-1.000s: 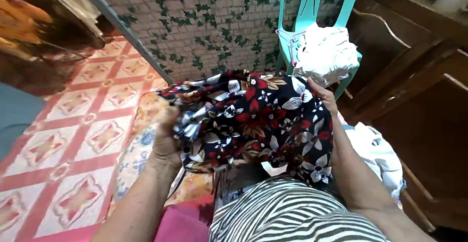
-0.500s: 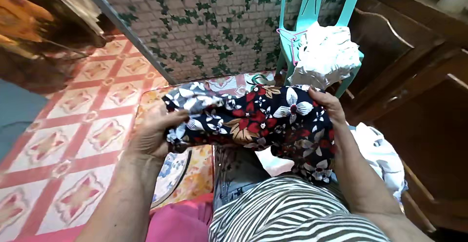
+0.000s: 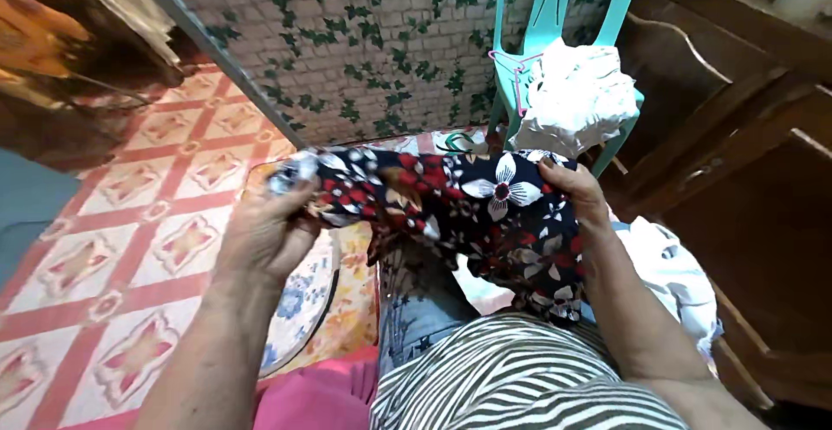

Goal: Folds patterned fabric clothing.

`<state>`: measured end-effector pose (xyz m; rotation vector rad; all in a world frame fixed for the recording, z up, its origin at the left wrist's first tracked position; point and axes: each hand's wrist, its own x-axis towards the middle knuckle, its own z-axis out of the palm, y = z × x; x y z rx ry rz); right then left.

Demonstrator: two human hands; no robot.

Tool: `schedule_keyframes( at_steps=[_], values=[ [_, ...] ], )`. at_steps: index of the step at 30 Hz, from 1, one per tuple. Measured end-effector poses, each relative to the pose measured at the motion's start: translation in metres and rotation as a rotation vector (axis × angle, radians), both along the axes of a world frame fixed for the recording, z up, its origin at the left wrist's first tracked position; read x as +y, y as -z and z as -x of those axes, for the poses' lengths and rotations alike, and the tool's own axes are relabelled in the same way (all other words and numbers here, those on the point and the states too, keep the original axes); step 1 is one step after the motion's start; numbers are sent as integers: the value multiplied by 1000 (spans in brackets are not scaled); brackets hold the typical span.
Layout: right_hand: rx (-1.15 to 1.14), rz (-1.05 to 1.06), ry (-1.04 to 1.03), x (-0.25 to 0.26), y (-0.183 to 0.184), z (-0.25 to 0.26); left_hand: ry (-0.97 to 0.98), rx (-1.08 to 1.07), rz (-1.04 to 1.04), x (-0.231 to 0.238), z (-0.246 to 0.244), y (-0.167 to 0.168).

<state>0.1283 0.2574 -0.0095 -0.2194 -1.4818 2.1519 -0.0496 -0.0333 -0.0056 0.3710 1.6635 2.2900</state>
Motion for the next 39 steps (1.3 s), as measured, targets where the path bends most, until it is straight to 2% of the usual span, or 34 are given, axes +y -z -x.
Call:
schedule_keyframes(
  at_steps=[3, 4, 5, 6, 7, 9, 10, 15, 19, 22, 26, 28, 30, 32, 34, 36, 39],
  values=[
    [108, 7, -48, -5, -9, -9, 266, 193, -276, -44, 27, 23],
    [138, 0, -74, -7, -10, -12, 200, 203, -239, -47, 19, 29],
    [152, -5, -91, -9, -10, -13, 65, 182, -122, -41, 2, 30],
    [142, -14, -93, -11, -10, -12, 18, 124, -26, -32, -8, 30],
    [117, -20, -91, -14, -10, -10, 85, 53, 14, -21, -13, 25],
    [63, -23, -86, -18, -7, -7, 395, -45, -58, -5, -13, 12],
    [43, -22, -83, -18, -6, -7, 418, -61, -60, 3, -16, 8],
    [51, -84, -73, -4, -10, -11, -15, -108, 168, 18, -19, -1],
    [-89, -223, -48, 9, 1, 3, -185, -68, 118, 14, -3, 4],
    [-127, -283, 9, 21, 15, 22, -192, 72, 33, 3, 12, 3],
    [129, -395, 35, 17, 10, 25, -5, 361, 12, -48, 45, 12],
    [237, -477, -34, 13, 10, 23, 102, 477, 106, -74, 60, 12],
    [237, -644, -129, 7, 22, 21, 97, 483, 345, -94, 58, 5],
    [70, -937, -223, -2, 47, 14, 11, 390, 660, -100, 44, -1],
    [-120, -1152, -407, -18, 69, 9, 1, 225, 839, -104, 35, 8],
    [-358, -1266, -675, -33, 80, 9, 23, 25, 835, -98, 21, 14],
    [-681, -1360, -1033, -42, 67, 17, 3, -100, 619, -99, 5, 24]
  ],
)
